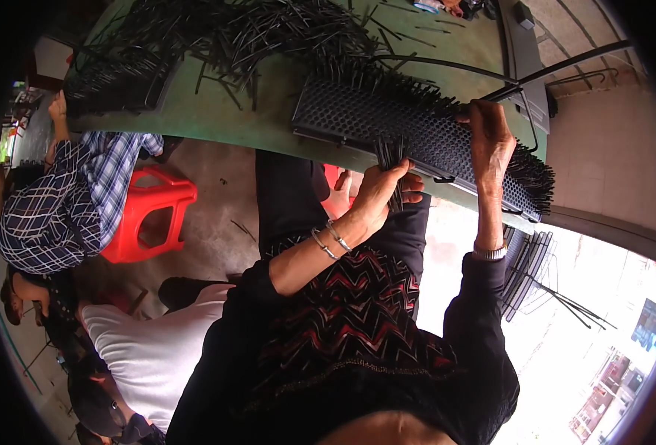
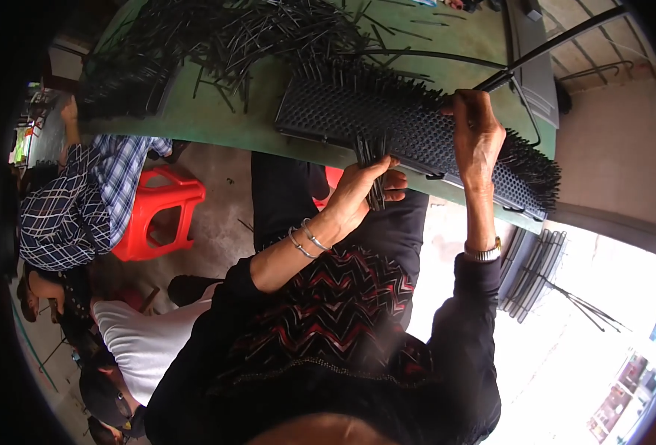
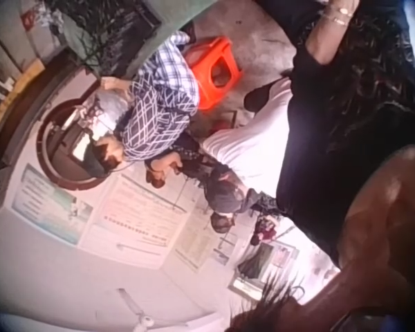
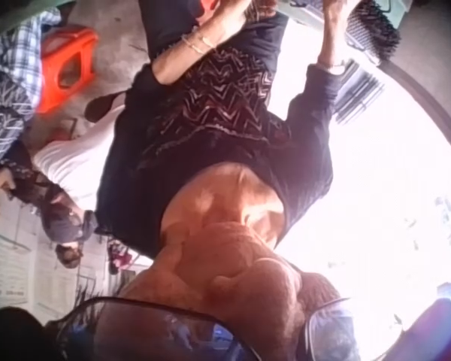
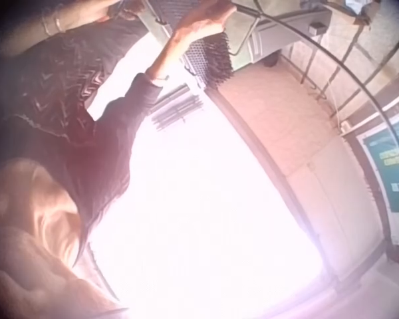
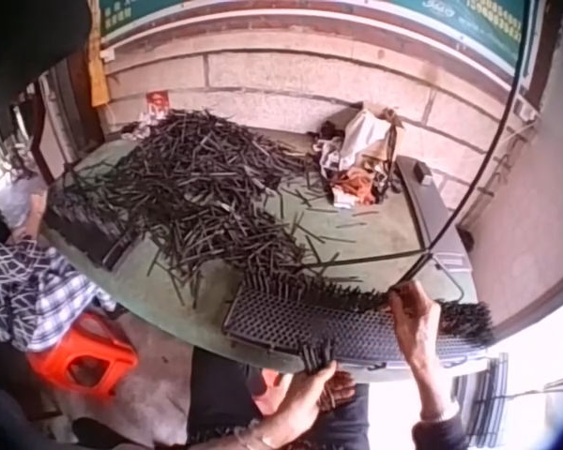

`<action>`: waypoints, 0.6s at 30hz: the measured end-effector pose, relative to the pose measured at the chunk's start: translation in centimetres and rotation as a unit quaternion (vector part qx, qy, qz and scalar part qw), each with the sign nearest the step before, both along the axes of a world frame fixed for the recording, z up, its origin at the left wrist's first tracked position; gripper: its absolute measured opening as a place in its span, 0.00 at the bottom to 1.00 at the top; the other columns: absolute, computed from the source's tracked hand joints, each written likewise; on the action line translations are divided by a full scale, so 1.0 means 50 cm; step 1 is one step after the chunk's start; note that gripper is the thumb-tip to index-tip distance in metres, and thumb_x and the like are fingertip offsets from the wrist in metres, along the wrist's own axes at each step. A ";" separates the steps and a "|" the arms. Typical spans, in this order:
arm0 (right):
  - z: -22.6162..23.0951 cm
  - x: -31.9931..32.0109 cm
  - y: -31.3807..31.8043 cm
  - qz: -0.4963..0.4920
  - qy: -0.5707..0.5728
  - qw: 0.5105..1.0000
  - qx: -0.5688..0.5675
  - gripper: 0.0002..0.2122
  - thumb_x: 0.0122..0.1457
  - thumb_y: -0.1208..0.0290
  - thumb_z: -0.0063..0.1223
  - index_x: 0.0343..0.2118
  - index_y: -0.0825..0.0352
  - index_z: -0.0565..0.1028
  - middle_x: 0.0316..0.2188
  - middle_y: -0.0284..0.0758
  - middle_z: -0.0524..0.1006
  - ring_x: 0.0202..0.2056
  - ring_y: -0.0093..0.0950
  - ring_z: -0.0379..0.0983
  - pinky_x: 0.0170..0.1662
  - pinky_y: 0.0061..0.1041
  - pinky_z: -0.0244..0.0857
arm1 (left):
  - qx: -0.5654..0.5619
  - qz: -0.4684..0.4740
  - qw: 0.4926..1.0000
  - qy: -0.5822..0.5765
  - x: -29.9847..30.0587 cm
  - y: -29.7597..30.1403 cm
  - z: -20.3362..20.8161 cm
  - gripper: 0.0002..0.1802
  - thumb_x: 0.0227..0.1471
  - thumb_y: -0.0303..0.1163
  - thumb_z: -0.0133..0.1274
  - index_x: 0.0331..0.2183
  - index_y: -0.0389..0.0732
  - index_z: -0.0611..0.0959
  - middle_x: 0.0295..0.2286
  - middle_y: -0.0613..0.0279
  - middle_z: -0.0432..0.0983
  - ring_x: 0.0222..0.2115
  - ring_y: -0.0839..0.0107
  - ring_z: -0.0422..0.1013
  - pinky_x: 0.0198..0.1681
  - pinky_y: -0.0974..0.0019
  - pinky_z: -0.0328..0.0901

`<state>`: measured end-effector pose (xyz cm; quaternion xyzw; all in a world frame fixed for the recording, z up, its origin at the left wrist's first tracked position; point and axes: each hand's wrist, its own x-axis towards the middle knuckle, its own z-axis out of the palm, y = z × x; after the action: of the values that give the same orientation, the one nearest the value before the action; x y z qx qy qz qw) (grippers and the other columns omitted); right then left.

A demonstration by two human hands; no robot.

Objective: Manually inserting thin black plastic bristles into a perforated base plate to assemble industrial brushes.

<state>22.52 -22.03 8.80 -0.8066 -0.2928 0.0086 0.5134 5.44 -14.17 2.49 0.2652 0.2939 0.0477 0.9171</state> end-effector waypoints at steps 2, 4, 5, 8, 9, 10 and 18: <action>0.009 0.002 0.002 -0.001 -0.022 0.999 -0.037 0.07 0.60 0.76 0.48 0.38 0.72 0.73 0.28 0.36 0.80 0.33 0.21 0.77 0.40 0.19 0.67 | -0.035 0.005 0.999 0.006 0.000 0.000 0.002 0.14 0.58 0.36 0.49 0.37 0.34 0.76 0.30 0.55 0.76 0.31 0.67 0.75 0.35 0.64 0.74; 0.018 0.000 0.002 -0.002 -0.016 0.999 -0.043 0.07 0.60 0.75 0.48 0.38 0.72 0.73 0.28 0.36 0.80 0.33 0.22 0.77 0.40 0.19 0.67 | -0.039 0.008 0.999 0.004 0.000 -0.002 0.002 0.13 0.58 0.36 0.49 0.37 0.34 0.76 0.30 0.55 0.76 0.32 0.67 0.75 0.35 0.63 0.74; 0.020 -0.001 0.002 -0.004 -0.011 0.999 -0.049 0.07 0.60 0.75 0.48 0.38 0.72 0.73 0.28 0.37 0.81 0.33 0.22 0.78 0.41 0.19 0.67 | -0.043 0.012 0.999 0.001 0.000 -0.002 0.002 0.13 0.58 0.36 0.49 0.37 0.34 0.76 0.30 0.54 0.76 0.32 0.67 0.75 0.36 0.62 0.74; 0.020 0.005 -0.002 -0.001 -0.017 0.998 -0.067 0.07 0.60 0.74 0.48 0.38 0.71 0.73 0.29 0.37 0.80 0.34 0.22 0.78 0.41 0.19 0.67 | -0.051 0.011 0.998 0.019 -0.002 -0.002 0.010 0.13 0.59 0.36 0.49 0.37 0.35 0.76 0.31 0.54 0.76 0.33 0.66 0.75 0.36 0.60 0.74; 0.016 0.008 -0.004 -0.001 -0.017 0.998 -0.067 0.07 0.60 0.74 0.48 0.38 0.71 0.73 0.29 0.37 0.80 0.34 0.22 0.78 0.41 0.19 0.67 | -0.051 0.010 0.998 0.019 -0.002 -0.003 0.012 0.13 0.59 0.36 0.49 0.37 0.35 0.76 0.31 0.54 0.76 0.33 0.66 0.75 0.36 0.60 0.74; 0.009 0.012 -0.007 0.004 -0.009 0.999 -0.053 0.07 0.60 0.74 0.49 0.38 0.71 0.74 0.29 0.36 0.80 0.34 0.22 0.78 0.41 0.19 0.67 | -0.051 0.005 0.999 0.018 -0.002 -0.003 0.015 0.13 0.59 0.36 0.49 0.37 0.35 0.76 0.32 0.54 0.76 0.33 0.66 0.75 0.37 0.59 0.74; 0.020 0.027 -0.004 0.058 -0.007 0.996 -0.063 0.06 0.60 0.75 0.49 0.38 0.70 0.74 0.29 0.34 0.80 0.34 0.21 0.77 0.40 0.19 0.67 | -0.049 0.016 0.997 0.052 0.001 -0.007 0.018 0.12 0.60 0.37 0.47 0.36 0.37 0.76 0.32 0.55 0.76 0.31 0.67 0.74 0.35 0.61 0.74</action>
<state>23.86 -22.23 9.80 -0.8192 -0.3414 0.0516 0.4580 5.51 -14.50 3.40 0.2171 0.3471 0.0339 0.9117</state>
